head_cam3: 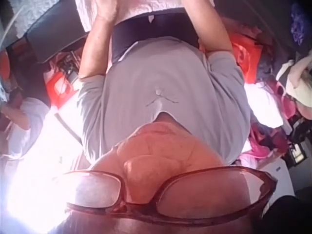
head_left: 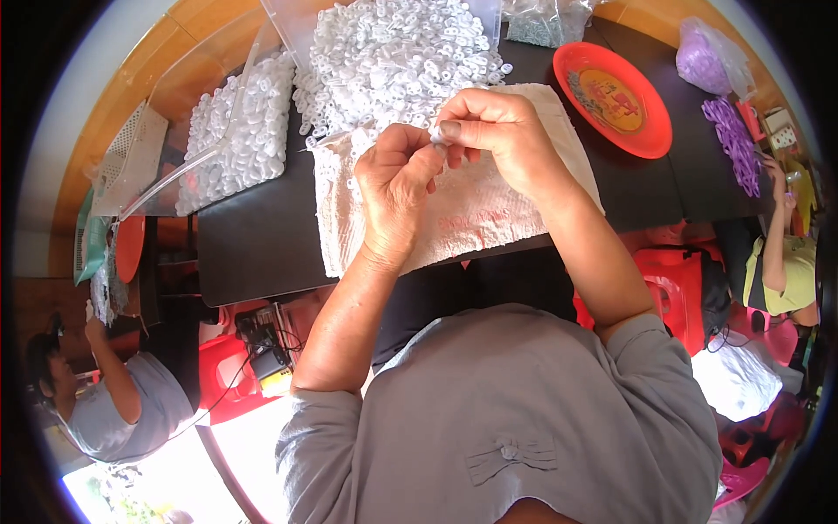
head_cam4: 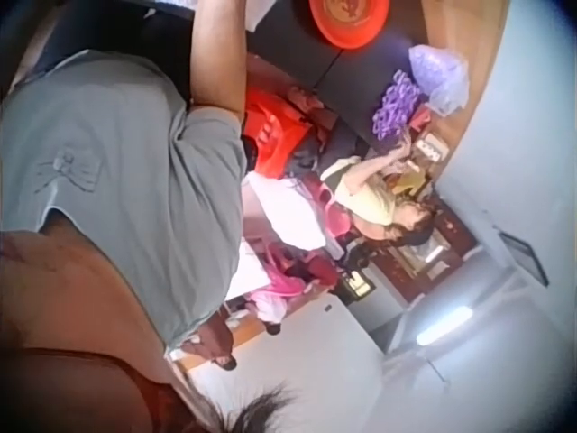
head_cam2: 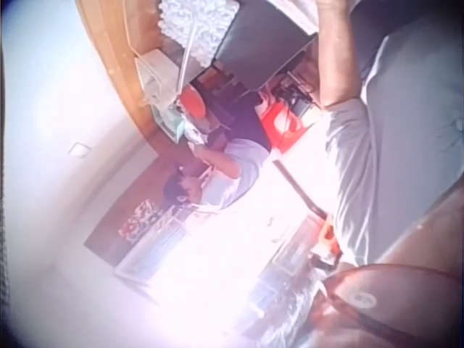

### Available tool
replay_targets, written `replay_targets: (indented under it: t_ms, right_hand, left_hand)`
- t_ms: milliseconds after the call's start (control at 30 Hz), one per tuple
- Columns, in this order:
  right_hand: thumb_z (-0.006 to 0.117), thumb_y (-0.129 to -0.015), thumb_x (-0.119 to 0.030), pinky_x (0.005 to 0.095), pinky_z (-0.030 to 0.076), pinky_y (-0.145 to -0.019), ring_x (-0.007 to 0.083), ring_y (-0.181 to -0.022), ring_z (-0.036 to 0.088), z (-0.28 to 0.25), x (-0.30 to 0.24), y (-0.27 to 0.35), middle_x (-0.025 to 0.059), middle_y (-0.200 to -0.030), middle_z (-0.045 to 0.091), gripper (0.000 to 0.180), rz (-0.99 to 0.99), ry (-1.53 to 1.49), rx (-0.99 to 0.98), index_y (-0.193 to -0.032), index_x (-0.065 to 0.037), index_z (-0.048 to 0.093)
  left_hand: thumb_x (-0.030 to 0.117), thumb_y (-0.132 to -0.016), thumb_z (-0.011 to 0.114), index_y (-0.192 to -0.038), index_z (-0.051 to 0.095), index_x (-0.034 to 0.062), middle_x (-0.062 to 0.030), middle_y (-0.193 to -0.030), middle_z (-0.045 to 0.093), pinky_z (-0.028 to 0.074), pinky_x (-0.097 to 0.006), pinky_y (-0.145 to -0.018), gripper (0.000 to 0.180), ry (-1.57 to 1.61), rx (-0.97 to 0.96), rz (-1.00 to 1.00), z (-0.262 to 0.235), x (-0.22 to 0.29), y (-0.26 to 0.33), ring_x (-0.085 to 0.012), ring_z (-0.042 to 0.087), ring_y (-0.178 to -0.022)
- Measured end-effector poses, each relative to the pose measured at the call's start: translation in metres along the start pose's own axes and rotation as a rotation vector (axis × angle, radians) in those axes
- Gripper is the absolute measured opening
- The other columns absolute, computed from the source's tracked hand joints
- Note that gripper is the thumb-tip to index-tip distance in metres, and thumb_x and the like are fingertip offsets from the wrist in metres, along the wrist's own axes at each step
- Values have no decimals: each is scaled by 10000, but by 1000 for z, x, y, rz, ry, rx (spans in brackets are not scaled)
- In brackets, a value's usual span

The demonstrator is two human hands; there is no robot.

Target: Sorting small white plastic components at a workbench.

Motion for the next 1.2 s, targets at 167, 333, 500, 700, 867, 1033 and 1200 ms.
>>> replay_targets:
  t_ms: [167, 333, 500, 700, 867, 1033, 1200]
  right_hand:
    - [636, -884, -118, 216, 401, -569, 96, -627, 596, -4, -8, 1, 15, -728, 625, 104, 32, -65, 84, -860, -19, 658]
    - [635, -882, -119, 224, 411, -585, 98, -646, 598, -5, -4, -1, 17, -744, 633, 106, -23, -49, 112, -875, -16, 659]
    - [639, -883, -106, 220, 425, -590, 89, -661, 588, 0, -5, 1, 15, -755, 633, 89, -11, -64, 120, -881, -18, 657]
    - [607, -900, -66, 216, 419, -589, 89, -676, 594, 6, 0, 0, 11, -804, 646, 88, -61, -52, 104, -959, -22, 656]
    - [596, -903, -43, 213, 422, -589, 84, -679, 588, 7, 1, 2, 11, -826, 654, 112, -55, -54, 107, -1000, -22, 647]
    - [594, -901, -47, 202, 429, -637, 66, -760, 584, 4, -1, 1, 13, -879, 665, 128, -20, -79, 124, -1016, -18, 643]
    - [592, -892, -42, 193, 430, -658, 52, -778, 572, 0, -9, 2, 18, -891, 662, 175, -11, -69, 91, -1064, -24, 615]
  left_hand:
    - [60, -853, 600, -839, 607, 11, -12, -699, 587, 403, -214, -513, 51, 109, -35, -73, -2, -1, 2, -61, 495, -580]
    - [79, -878, 618, -899, 634, -8, -47, -728, 626, 399, -206, -501, 91, 157, 14, -107, 5, 0, 0, -76, 524, -582]
    - [77, -888, 619, -920, 627, 0, -35, -771, 641, 413, -200, -529, 83, 130, -3, -119, 2, -1, 1, -64, 520, -619]
    - [38, -889, 601, -902, 615, -12, -47, -783, 637, 445, -212, -570, 53, 70, 73, -26, -1, 0, 2, -72, 532, -638]
    - [-10, -859, 632, -964, 609, -8, -32, -817, 623, 465, -216, -594, 108, 155, 118, 24, -1, -1, 1, -75, 557, -673]
    - [-13, -804, 721, -1028, 609, 3, -22, -821, 623, 474, -213, -602, 251, -43, 23, 199, 1, -2, -1, -67, 570, -687]
    - [22, -793, 757, -1020, 623, 8, -22, -775, 623, 478, -210, -620, 265, -89, -8, 223, 4, -1, -1, -64, 578, -684]
Point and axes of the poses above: each hand's wrist, its own y-axis away from the middle knuckle, its own z-axis out of the palm, x = y × z, the point moved 4 cm from there along -y, towards the middle knuckle
